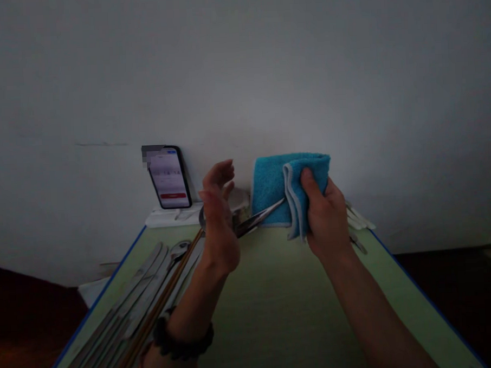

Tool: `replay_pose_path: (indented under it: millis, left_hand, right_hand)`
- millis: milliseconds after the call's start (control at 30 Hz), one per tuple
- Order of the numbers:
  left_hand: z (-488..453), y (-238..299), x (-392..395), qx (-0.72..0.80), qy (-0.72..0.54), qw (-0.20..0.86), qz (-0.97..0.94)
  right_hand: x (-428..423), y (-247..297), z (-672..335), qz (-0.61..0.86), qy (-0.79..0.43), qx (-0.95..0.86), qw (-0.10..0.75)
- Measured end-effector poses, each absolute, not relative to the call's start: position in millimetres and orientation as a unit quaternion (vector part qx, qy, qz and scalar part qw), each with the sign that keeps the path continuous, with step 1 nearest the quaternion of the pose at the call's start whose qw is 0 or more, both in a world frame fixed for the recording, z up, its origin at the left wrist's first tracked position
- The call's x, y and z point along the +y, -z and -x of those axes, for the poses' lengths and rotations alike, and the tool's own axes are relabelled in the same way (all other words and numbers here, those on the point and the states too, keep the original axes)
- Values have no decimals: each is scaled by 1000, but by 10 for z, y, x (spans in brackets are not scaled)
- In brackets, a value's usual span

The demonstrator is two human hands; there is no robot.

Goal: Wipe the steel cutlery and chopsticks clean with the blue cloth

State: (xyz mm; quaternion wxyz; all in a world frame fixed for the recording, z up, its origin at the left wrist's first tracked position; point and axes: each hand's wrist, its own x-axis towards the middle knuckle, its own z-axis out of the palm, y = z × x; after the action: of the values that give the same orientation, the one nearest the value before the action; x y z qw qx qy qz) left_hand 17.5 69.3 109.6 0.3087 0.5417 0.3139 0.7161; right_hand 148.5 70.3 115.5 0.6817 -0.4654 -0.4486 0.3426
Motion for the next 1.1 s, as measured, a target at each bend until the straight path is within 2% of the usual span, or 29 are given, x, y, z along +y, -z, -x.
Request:
replay_pose_path:
  millis: [267, 467, 533, 600, 700, 800, 967, 1100]
  left_hand:
    - [-207, -1015, 692, 323, -703, 237, -588]
    - [-124, -1077, 666, 414, -607, 155, -660]
    - [-43, -1164, 631, 445, -550, 174, -684]
    - [53, -1244, 593, 468, -440, 203, -739]
    - [175, -1316, 536, 412, -233, 299, -829]
    - [210, -1356, 483, 362, -124, 368, -847]
    - [125, -1356, 454, 336, -92, 432, -832]
    - [66, -1263, 511, 361, -168, 439, -805]
  right_hand:
    - [782, -1013, -1372, 438, -435, -386, 686]
    - [816, -1088, -1483, 425, -438, -384, 693]
    - [831, -1117, -1544, 419, -427, -386, 702]
    - [841, -1137, -1594, 412, -421, -394, 705]
    - [848, -1150, -1630, 413, -409, -410, 703]
    - [853, -1127, -1607, 414, -398, -414, 706]
    - [833, -1001, -1428, 429, -411, -415, 689]
    - [782, -937, -1271, 423, -466, -412, 658]
